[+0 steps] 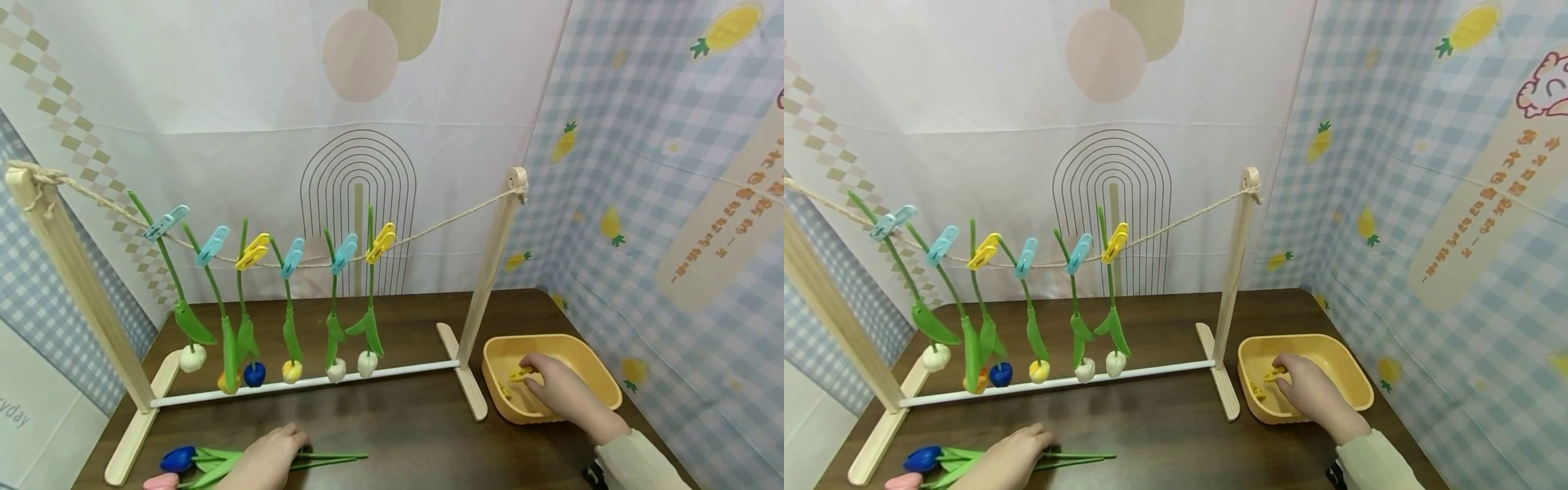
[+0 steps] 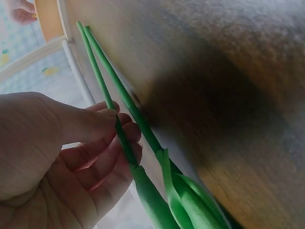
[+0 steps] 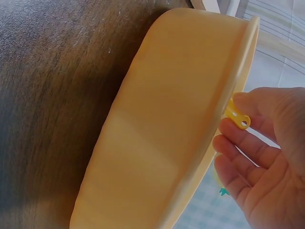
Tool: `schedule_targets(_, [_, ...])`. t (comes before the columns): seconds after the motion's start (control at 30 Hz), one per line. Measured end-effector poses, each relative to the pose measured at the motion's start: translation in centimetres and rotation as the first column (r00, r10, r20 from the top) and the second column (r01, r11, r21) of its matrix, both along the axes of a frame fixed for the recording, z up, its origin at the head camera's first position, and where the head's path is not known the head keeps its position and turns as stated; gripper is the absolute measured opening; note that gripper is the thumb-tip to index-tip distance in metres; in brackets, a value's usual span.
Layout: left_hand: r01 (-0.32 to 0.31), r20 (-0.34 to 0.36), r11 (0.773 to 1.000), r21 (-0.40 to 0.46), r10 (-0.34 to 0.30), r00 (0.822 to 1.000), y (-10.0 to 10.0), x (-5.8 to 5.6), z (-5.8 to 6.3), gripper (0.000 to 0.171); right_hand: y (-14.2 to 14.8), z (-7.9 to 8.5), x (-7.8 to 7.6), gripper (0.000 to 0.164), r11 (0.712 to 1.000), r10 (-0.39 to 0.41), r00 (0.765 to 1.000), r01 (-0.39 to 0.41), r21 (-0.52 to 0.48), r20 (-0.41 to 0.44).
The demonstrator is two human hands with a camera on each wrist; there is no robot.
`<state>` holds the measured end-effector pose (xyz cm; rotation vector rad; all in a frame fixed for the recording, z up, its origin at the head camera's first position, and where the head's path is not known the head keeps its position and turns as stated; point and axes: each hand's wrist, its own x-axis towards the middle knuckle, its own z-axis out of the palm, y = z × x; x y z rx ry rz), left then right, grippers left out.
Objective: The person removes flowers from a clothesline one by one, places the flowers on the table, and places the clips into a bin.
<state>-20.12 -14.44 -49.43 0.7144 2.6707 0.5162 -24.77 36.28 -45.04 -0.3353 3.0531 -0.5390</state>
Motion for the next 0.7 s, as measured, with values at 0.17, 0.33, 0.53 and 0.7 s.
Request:
schedule_targets(0.17, [0.015, -0.018, 1.0, 0.017, -0.015, 1.0, -0.3, 0.0, -0.2, 0.022, 0.0, -0.1, 0.0, 0.024, 1.0, -0.002, 1.0, 0.002, 0.001, 0.017])
schedule_targets(0.33, [0.012, -0.004, 1.0, 0.024, -0.012, 1.0, -0.4, -0.1, -0.1, 0.017, 0.0, -0.1, 0.0, 0.023, 1.0, 0.001, 1.0, -0.001, 0.002, 0.014])
schedule_targets(0.53, [0.02, -0.033, 0.998, 0.056, -0.018, 0.999, -0.6, -0.1, 0.4, 0.009, -0.3, 0.3, 0.0, 0.023, 1.0, 0.006, 1.0, -0.006, -0.007, 0.004])
schedule_targets(0.7, [0.036, -0.038, 0.994, 0.107, -0.032, 0.999, -0.8, -0.2, 1.2, 0.01, -1.4, 1.4, -0.2, 0.026, 0.999, 0.034, 0.999, -0.035, -0.012, -0.023])
